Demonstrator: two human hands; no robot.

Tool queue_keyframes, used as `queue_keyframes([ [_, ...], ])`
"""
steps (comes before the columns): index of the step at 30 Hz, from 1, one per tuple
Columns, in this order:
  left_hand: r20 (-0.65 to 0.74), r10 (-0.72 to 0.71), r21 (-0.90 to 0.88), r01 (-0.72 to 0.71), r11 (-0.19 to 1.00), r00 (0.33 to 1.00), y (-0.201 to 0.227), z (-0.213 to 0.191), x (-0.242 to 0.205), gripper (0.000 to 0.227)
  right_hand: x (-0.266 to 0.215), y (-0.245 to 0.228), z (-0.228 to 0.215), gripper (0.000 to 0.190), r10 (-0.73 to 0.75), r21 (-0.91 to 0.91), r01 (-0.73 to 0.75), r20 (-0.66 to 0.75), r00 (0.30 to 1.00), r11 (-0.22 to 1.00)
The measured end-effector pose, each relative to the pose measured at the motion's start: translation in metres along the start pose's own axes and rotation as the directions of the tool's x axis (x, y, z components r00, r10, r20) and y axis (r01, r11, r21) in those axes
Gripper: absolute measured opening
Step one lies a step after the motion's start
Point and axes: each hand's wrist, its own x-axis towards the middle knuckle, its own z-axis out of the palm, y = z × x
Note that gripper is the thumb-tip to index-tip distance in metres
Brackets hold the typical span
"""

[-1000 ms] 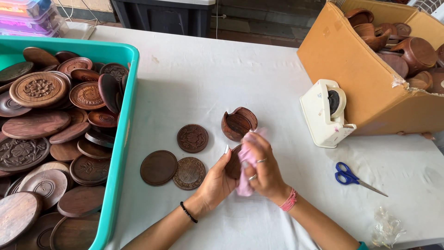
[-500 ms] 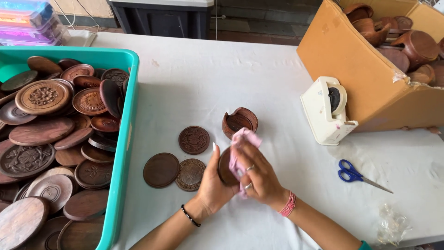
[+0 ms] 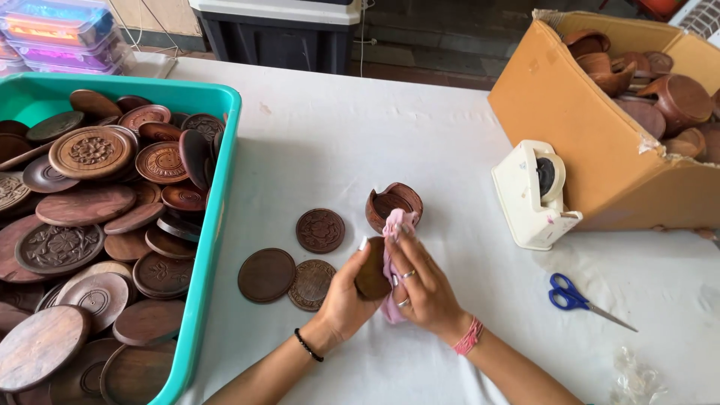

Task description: Sort wooden coasters from a tray and clean them using a cloth.

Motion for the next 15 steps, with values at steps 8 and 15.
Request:
queue_keyframes([
  [8, -0.078, 0.114, 0.037, -0.111, 0.993, 0.99, 0.035, 0.022, -0.004, 0.062, -0.04, 0.021, 0.008, 0.035, -0.053, 0.077, 0.05, 0.036, 0.998, 0.996],
  [15, -0.139, -0.011, 0.251, 0.046, 0.967, 0.99, 0.04, 0.04, -0.009, 0.084, -0.007, 0.008, -0.009, 0.027, -0.281, -0.168, 0.269, -0.049, 0.959, 0.948],
])
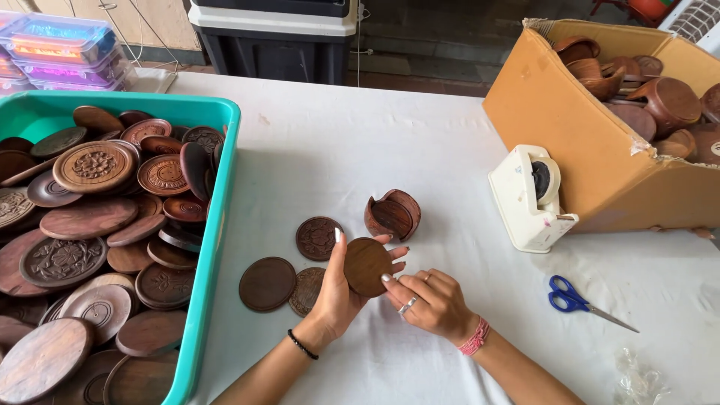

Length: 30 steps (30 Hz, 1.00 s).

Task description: Sort wooden coasters from a tray and clean them using a cloth.

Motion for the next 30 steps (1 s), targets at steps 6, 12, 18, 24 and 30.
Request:
queue_keyframes([
  [6, -0.05, 0.162, 0.167, -0.152, 0.974, 0.986, -0.01, -0.04, 0.027, 0.092, 0.001, 0.029, -0.005, 0.024, 0.032, -0.197, -0.06, -0.143, 0.989, 0.979],
  [12, -0.354, 0.32, 0.04, -0.327, 0.944, 0.879, 0.045, -0.052, 0.018, 0.072, -0.012, 0.068, 0.022, 0.021, 0.071, -0.354, -0.074, -0.022, 0.997, 0.932],
  [18, -0.491, 0.287, 0.087, -0.281, 0.956, 0.823, 0.048, -0.068, 0.023, 0.057, -0.021, 0.071, 0.037, 0.037, 0.171, -0.389, -0.13, 0.072, 0.983, 0.912],
  [24, -0.454, 0.283, 0.071, -0.282, 0.957, 0.845, 0.049, -0.067, 0.021, 0.052, -0.009, 0.062, 0.036, 0.025, 0.369, -0.131, -0.357, 0.082, 0.926, 0.925],
  [30, -0.27, 0.621, 0.561, -0.404, 0.723, 0.736, 0.035, -0.087, 0.039, 0.038, -0.021, 0.068, 0.041, 0.041, 0.39, -0.099, -0.378, 0.211, 0.896, 0.921],
])
